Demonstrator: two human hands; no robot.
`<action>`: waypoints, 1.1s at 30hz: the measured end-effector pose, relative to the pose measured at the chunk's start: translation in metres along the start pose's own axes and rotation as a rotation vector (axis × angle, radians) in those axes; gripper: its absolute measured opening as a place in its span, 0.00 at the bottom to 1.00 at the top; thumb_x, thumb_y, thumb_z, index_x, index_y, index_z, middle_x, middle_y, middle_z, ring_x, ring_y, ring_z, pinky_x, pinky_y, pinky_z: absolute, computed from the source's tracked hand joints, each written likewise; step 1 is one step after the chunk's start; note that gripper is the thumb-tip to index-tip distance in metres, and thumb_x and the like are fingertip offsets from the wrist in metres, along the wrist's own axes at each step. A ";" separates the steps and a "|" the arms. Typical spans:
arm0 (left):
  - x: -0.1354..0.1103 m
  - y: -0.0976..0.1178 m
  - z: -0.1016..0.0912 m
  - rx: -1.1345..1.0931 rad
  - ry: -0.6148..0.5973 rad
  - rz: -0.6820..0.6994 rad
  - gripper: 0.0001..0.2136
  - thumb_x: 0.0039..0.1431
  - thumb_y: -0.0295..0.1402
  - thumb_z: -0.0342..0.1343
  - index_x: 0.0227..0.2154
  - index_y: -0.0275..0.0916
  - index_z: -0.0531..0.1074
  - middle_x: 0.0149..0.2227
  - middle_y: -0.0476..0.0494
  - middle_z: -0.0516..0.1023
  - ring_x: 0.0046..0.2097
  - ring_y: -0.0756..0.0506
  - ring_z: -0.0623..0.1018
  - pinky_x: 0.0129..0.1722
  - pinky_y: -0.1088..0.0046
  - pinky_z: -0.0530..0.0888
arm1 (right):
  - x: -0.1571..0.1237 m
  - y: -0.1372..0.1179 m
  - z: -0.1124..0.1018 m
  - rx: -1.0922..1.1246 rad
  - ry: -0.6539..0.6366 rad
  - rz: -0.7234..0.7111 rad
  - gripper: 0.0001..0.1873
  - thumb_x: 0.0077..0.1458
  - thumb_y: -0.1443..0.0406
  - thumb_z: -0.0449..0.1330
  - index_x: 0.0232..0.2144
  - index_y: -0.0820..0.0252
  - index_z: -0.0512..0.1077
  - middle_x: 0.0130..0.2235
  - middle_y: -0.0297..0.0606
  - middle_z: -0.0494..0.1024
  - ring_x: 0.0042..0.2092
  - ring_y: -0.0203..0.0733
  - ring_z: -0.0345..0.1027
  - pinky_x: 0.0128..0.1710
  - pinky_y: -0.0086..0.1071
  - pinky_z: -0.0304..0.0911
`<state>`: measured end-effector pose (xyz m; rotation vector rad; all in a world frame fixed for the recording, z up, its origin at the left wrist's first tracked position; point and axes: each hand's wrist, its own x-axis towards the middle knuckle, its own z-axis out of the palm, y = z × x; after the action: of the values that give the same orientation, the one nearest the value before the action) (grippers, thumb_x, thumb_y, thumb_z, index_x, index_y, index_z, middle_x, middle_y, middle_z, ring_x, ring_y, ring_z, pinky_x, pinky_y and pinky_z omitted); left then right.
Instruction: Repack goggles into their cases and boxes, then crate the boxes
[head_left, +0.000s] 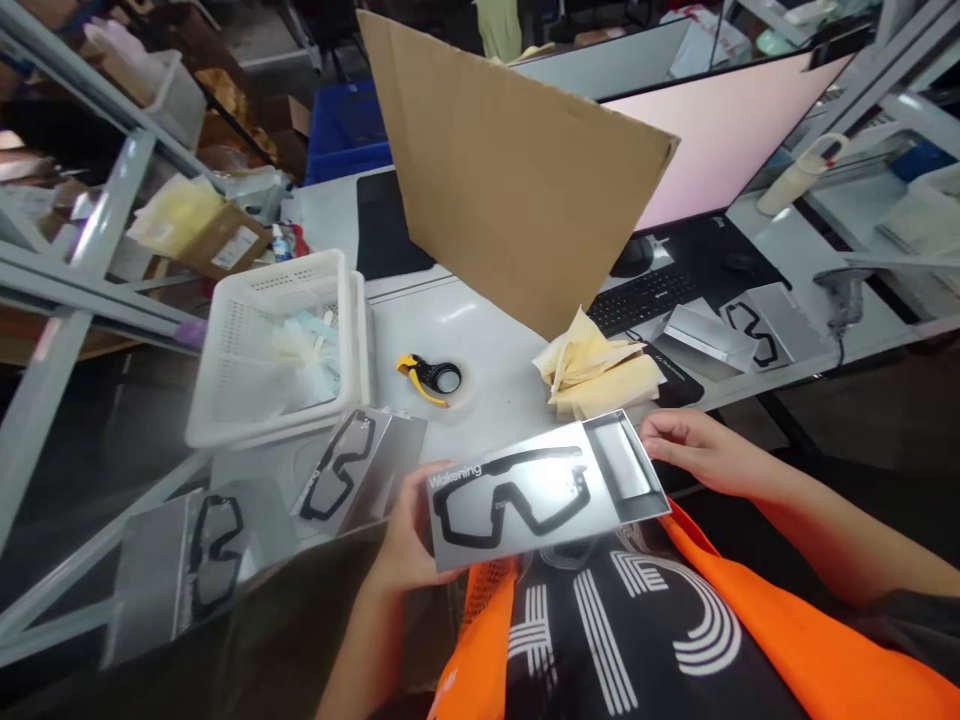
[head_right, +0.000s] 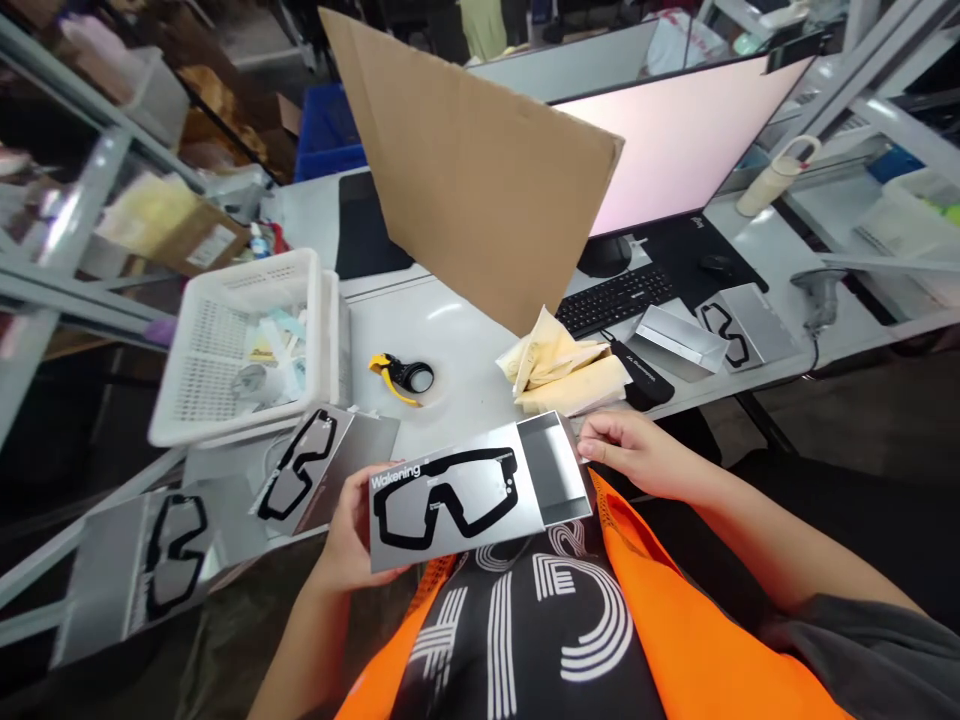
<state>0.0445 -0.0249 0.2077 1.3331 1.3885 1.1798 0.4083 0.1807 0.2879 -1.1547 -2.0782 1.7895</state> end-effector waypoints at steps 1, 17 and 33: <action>0.004 -0.002 -0.001 0.014 -0.018 -0.001 0.47 0.36 0.37 0.74 0.61 0.43 0.58 0.60 0.31 0.65 0.61 0.29 0.70 0.58 0.50 0.72 | -0.002 0.004 -0.001 0.010 0.014 0.008 0.26 0.60 0.45 0.59 0.23 0.60 0.67 0.26 0.32 0.66 0.29 0.35 0.57 0.30 0.30 0.53; 0.044 -0.070 0.002 0.200 -0.284 -0.154 0.46 0.39 0.33 0.73 0.62 0.44 0.56 0.61 0.33 0.65 0.62 0.34 0.71 0.62 0.50 0.69 | -0.003 0.161 0.025 0.116 0.170 0.100 0.27 0.58 0.42 0.56 0.24 0.59 0.65 0.25 0.30 0.63 0.29 0.35 0.55 0.30 0.31 0.53; 0.013 -0.163 -0.035 0.418 -0.175 -0.207 0.43 0.39 0.36 0.72 0.60 0.39 0.59 0.59 0.31 0.69 0.60 0.31 0.72 0.62 0.44 0.67 | 0.076 0.237 0.091 0.061 0.223 0.166 0.23 0.51 0.44 0.58 0.23 0.57 0.65 0.24 0.30 0.64 0.30 0.37 0.56 0.33 0.32 0.53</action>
<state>-0.0221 -0.0115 0.0544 1.4912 1.6543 0.6393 0.4071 0.1548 0.0245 -1.4723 -1.8382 1.6881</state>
